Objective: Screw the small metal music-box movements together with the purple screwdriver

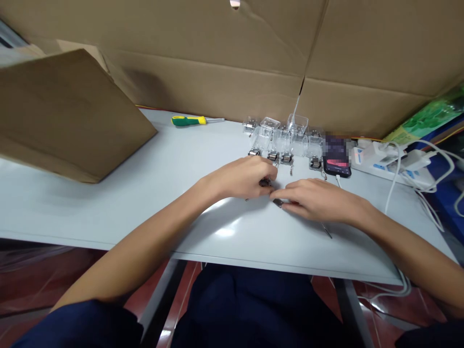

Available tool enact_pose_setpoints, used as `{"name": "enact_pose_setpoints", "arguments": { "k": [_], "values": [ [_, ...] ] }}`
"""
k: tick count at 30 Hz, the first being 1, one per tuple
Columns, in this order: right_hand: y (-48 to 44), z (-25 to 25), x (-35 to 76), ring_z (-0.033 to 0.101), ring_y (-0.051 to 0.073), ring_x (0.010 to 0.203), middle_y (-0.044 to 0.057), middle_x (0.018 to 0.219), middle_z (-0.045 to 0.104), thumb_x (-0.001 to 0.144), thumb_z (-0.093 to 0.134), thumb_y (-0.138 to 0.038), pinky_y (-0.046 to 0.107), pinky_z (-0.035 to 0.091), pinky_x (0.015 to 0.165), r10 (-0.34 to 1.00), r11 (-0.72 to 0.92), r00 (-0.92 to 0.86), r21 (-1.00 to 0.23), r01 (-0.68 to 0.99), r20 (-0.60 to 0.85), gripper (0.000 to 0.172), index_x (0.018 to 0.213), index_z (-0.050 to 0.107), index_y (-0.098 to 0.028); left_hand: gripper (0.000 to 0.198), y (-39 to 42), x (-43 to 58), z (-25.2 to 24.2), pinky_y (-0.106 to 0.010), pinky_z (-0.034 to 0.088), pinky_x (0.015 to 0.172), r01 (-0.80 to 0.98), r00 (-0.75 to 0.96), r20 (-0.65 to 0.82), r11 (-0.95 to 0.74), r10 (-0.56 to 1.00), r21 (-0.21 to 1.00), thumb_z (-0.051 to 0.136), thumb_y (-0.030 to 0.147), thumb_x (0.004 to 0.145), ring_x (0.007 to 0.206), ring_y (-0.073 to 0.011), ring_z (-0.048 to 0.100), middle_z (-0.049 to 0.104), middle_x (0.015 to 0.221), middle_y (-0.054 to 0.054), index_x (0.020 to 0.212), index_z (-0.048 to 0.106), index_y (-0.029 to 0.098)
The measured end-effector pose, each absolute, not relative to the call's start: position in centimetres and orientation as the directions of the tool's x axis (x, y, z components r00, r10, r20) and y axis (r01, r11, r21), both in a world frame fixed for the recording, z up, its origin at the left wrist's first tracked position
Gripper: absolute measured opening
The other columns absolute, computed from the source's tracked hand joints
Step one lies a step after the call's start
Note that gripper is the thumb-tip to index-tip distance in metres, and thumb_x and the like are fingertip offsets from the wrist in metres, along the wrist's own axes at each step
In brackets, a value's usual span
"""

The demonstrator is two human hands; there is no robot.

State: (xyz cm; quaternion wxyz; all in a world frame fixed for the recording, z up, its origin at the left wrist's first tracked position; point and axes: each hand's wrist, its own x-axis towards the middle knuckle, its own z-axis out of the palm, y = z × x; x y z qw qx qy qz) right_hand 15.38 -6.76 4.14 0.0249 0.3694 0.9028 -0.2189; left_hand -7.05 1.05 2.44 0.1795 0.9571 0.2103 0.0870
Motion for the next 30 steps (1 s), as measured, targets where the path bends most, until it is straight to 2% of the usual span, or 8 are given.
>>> {"name": "enact_pose_setpoints", "arguments": {
  "k": [4, 7, 12, 16, 19, 23, 26, 30],
  "values": [
    [-6.7, 3.7, 15.3, 0.063, 0.02, 0.081, 0.007, 0.102, 0.071, 0.104, 0.043, -0.025, 0.031, 0.034, 0.067, 0.65, 0.632, -0.717, -0.345, 0.694, -0.253, 0.023, 0.11, 0.065, -0.024, 0.015, 1.0, -7.0, 2.5, -0.03, 0.042, 0.071, 0.354, 0.902, 0.098, -0.85, 0.421, 0.391, 0.062, 0.018, 0.087, 0.079, -0.0181, 0.063, 0.069, 0.088, -0.005, 0.093, 0.076, 0.02],
    [-6.7, 3.6, 15.4, 0.058, 0.019, 0.075, 0.006, 0.095, 0.067, 0.103, 0.043, -0.028, 0.031, 0.031, 0.065, 0.673, 0.604, -0.683, -0.323, 0.729, -0.284, 0.017, 0.106, 0.059, -0.022, 0.016, 0.9, -6.9, 2.4, -0.031, 0.042, 0.071, 0.335, 0.902, 0.117, -0.846, 0.415, 0.416, 0.06, 0.017, 0.087, 0.078, -0.0184, 0.063, 0.068, 0.087, -0.005, 0.091, 0.076, 0.019],
    [-6.3, 4.6, 16.1, 0.055, 0.017, 0.075, 0.003, 0.089, 0.063, 0.1, 0.047, -0.028, 0.03, 0.032, 0.066, 0.679, 0.615, -0.701, -0.354, 0.705, -0.216, 0.011, 0.095, 0.055, -0.022, 0.017, 0.4, -6.6, 3.0, -0.03, 0.045, 0.076, 0.266, 0.903, 0.171, -0.824, 0.395, 0.499, 0.058, 0.014, 0.084, 0.082, -0.0178, 0.063, 0.069, 0.086, -0.004, 0.088, 0.074, 0.019],
    [-6.0, 6.2, 16.6, 0.054, 0.014, 0.07, -0.001, 0.08, 0.064, 0.095, 0.055, -0.023, 0.029, 0.035, 0.068, 0.748, 0.594, -0.663, -0.467, 0.655, 0.021, 0.004, 0.092, 0.058, -0.021, 0.019, -0.3, -6.3, 3.6, -0.027, 0.046, 0.071, 0.25, 0.88, 0.15, -0.706, 0.452, 0.663, 0.062, 0.015, 0.081, 0.076, -0.0144, 0.062, 0.073, 0.086, -0.001, 0.095, 0.075, 0.018],
    [-6.1, 7.0, 16.7, 0.054, 0.012, 0.065, -0.002, 0.079, 0.065, 0.093, 0.06, -0.021, 0.027, 0.037, 0.065, 0.814, 0.536, -0.563, -0.56, 0.632, 0.145, 0.002, 0.092, 0.062, -0.021, 0.016, -0.6, -6.1, 3.9, -0.024, 0.046, 0.067, 0.226, 0.846, 0.151, -0.601, 0.511, 0.766, 0.064, 0.027, 0.091, 0.074, -0.0125, 0.062, 0.073, 0.082, -0.001, 0.092, 0.076, 0.017],
    [-6.1, 7.5, 16.8, 0.054, 0.01, 0.062, -0.002, 0.08, 0.065, 0.093, 0.066, -0.027, 0.025, 0.037, 0.058, 0.879, 0.452, -0.439, -0.628, 0.634, 0.189, 0.007, 0.091, 0.066, -0.021, 0.027, -0.7, -5.9, 4.1, -0.023, 0.046, 0.065, 0.162, 0.775, 0.201, -0.496, 0.6, 0.853, 0.066, 0.038, 0.096, 0.072, -0.0116, 0.06, 0.071, 0.077, -0.002, 0.089, 0.076, 0.015],
    [-6.2, 7.7, 17.0, 0.059, 0.012, 0.068, -0.001, 0.079, 0.066, 0.094, 0.068, -0.034, 0.024, 0.04, 0.057, 0.893, 0.418, -0.415, -0.661, 0.624, 0.174, 0.014, 0.09, 0.069, -0.021, 0.019, -0.6, -5.8, 4.1, -0.023, 0.048, 0.067, 0.073, 0.727, 0.213, -0.382, 0.653, 0.921, 0.072, 0.033, 0.092, 0.072, -0.0115, 0.061, 0.071, 0.077, -0.003, 0.087, 0.075, 0.015],
    [-6.2, 8.1, 17.2, 0.059, 0.012, 0.066, 0.0, 0.078, 0.068, 0.096, 0.065, -0.039, 0.025, 0.041, 0.056, 0.888, 0.421, -0.436, -0.644, 0.639, 0.148, 0.019, 0.093, 0.071, -0.021, 0.013, -0.5, -5.6, 4.1, -0.023, 0.049, 0.065, -0.007, 0.669, 0.196, -0.258, 0.717, 0.966, 0.074, 0.028, 0.089, 0.07, -0.0107, 0.061, 0.069, 0.073, -0.002, 0.085, 0.074, 0.015]
  ]
}}
